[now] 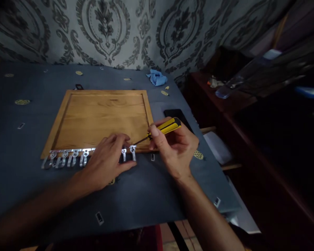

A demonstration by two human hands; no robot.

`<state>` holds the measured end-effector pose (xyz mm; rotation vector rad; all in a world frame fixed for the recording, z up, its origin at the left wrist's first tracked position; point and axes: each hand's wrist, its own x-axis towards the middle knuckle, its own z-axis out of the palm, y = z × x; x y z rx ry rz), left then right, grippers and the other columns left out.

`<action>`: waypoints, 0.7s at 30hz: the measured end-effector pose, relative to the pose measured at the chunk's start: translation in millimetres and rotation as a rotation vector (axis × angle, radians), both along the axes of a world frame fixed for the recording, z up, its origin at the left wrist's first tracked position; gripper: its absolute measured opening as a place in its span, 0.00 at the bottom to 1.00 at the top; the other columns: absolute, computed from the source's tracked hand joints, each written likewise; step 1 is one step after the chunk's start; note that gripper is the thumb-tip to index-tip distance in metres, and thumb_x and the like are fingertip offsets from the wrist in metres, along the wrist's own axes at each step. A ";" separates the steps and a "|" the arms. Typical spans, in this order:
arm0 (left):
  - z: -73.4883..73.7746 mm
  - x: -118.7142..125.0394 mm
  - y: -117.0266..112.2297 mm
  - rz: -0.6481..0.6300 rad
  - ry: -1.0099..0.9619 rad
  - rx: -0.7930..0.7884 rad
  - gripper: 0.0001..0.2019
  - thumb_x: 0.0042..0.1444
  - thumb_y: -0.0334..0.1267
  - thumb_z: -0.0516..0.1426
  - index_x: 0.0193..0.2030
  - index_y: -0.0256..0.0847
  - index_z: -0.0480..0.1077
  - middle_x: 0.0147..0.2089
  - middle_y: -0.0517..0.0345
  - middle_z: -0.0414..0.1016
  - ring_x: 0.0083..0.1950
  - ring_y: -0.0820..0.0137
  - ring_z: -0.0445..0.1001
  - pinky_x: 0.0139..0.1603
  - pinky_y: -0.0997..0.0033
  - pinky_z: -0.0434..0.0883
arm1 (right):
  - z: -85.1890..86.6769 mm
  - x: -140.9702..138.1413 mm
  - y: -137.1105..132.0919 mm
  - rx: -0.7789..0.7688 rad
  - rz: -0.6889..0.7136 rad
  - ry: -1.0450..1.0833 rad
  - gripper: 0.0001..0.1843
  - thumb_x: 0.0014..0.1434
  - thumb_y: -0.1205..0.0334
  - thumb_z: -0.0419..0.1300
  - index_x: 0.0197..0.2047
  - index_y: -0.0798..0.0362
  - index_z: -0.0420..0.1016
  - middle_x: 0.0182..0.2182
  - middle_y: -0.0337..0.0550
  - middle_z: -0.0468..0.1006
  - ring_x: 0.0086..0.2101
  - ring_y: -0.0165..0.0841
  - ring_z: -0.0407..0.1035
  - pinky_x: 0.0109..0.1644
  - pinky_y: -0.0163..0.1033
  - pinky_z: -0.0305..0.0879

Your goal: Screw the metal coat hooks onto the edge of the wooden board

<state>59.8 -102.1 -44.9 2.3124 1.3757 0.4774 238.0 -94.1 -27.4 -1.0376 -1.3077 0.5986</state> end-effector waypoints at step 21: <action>2.0 -0.1 0.0 -0.012 0.029 0.009 0.25 0.54 0.40 0.69 0.51 0.41 0.61 0.48 0.51 0.75 0.51 0.56 0.73 0.51 0.54 0.70 | -1.8 -1.6 -0.3 0.011 0.034 -0.018 0.08 0.58 0.55 0.69 0.32 0.49 0.78 0.26 0.34 0.75 0.17 0.24 0.67 0.17 0.31 0.66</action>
